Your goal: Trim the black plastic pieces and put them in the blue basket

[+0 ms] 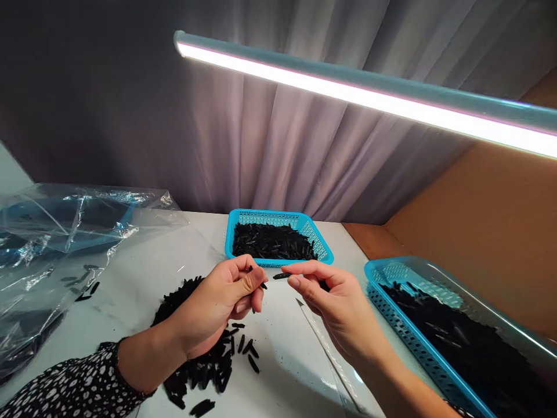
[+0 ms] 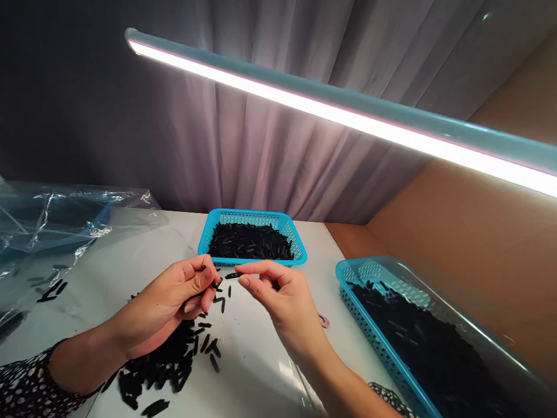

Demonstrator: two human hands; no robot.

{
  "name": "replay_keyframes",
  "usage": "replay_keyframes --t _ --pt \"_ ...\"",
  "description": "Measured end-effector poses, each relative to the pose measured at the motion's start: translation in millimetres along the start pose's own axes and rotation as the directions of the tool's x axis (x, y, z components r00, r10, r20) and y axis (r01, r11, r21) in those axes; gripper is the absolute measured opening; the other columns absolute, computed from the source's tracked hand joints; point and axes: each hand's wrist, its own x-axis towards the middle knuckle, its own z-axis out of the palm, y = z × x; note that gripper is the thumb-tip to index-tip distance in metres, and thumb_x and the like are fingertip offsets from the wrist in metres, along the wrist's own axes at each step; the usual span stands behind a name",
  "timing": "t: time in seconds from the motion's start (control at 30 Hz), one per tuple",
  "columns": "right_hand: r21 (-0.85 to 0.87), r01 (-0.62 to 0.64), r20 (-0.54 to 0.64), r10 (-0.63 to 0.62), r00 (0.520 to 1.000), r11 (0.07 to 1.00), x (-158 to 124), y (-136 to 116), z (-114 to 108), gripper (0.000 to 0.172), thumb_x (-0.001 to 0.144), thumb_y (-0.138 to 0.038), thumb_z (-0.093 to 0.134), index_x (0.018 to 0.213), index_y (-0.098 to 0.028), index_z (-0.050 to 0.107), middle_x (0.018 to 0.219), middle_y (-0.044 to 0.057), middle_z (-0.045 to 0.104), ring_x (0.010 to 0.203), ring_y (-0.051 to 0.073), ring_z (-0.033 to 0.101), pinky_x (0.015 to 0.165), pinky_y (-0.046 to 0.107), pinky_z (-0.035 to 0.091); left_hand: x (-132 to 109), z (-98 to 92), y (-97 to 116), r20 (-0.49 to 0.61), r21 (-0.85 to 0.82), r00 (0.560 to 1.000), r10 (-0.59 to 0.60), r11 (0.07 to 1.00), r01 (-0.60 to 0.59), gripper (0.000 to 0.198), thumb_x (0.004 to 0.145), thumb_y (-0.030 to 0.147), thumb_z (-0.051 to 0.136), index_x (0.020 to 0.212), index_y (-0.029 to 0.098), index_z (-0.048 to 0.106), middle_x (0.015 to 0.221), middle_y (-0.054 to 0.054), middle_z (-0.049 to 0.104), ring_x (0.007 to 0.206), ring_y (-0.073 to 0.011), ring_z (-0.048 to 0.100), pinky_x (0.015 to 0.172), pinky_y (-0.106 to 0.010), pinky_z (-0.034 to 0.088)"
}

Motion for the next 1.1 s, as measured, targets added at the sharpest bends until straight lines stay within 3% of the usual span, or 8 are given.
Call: replay_keyframes --t 0.2,0.47,0.7,0.9,1.1 --pt "-0.007 0.04 -0.021 -0.04 0.999 0.999 -2.6 -2.0 3.2 0.026 0.076 -0.045 0.078 0.085 -0.021 0.08 0.052 -0.009 0.026 0.051 0.01 0.02 0.049 0.027 0.017 -0.3 3.4 -0.6 -0.002 0.046 0.999 0.048 0.998 -0.048 0.033 0.085 0.045 0.07 0.079 0.017 0.053 0.065 0.003 0.062 0.05 -0.0051 0.028 0.053 -0.025 0.019" --pt "-0.217 0.175 0.01 -0.177 0.984 0.96 -16.7 -8.1 16.2 0.018 0.081 -0.036 0.071 0.082 -0.021 0.082 0.05 -0.004 0.043 0.049 0.011 0.025 0.046 0.028 0.022 -0.9 5.2 -3.9 0.041 0.118 0.996 0.084 0.989 -0.088 0.033 0.084 0.045 0.069 0.074 0.018 0.054 0.066 0.002 0.061 0.05 -0.0065 0.03 0.049 -0.025 0.019" --pt "-0.069 0.088 -0.004 -0.088 0.996 0.994 -12.8 -5.0 14.6 0.018 0.077 -0.038 0.076 0.081 -0.021 0.082 0.058 0.002 0.058 0.056 0.014 0.036 0.05 0.028 0.03 -5.6 7.0 -2.8 0.038 0.14 0.996 0.081 0.986 -0.085 0.03 0.092 0.04 0.058 0.072 0.018 0.053 0.055 0.005 0.051 0.05 -0.0074 0.032 0.053 -0.026 0.024" --pt "0.091 0.001 0.015 -0.002 1.0 0.996 -10.0 -2.5 13.5 0.02 0.073 -0.041 0.081 0.08 -0.022 0.082 0.051 -0.005 0.042 0.052 0.01 0.025 0.05 0.027 0.023 -6.7 9.8 -0.9 0.035 0.094 0.996 0.082 0.992 -0.085 0.032 0.091 0.043 0.058 0.073 0.018 0.052 0.062 0.001 0.06 0.05 -0.0064 0.032 0.053 -0.026 0.023" --pt "0.137 -0.038 0.026 0.035 0.999 0.99 -11.1 -1.4 13.4 0.023 0.071 -0.043 0.082 0.08 -0.022 0.082 0.051 -0.008 0.031 0.052 0.009 0.022 0.05 0.027 0.019 -8.4 12.2 1.8 0.033 0.059 0.995 0.095 0.994 -0.097 0.033 0.088 0.045 0.062 0.072 0.018 0.051 0.063 0.002 0.062 0.048 -0.0056 0.03 0.051 -0.027 0.019"
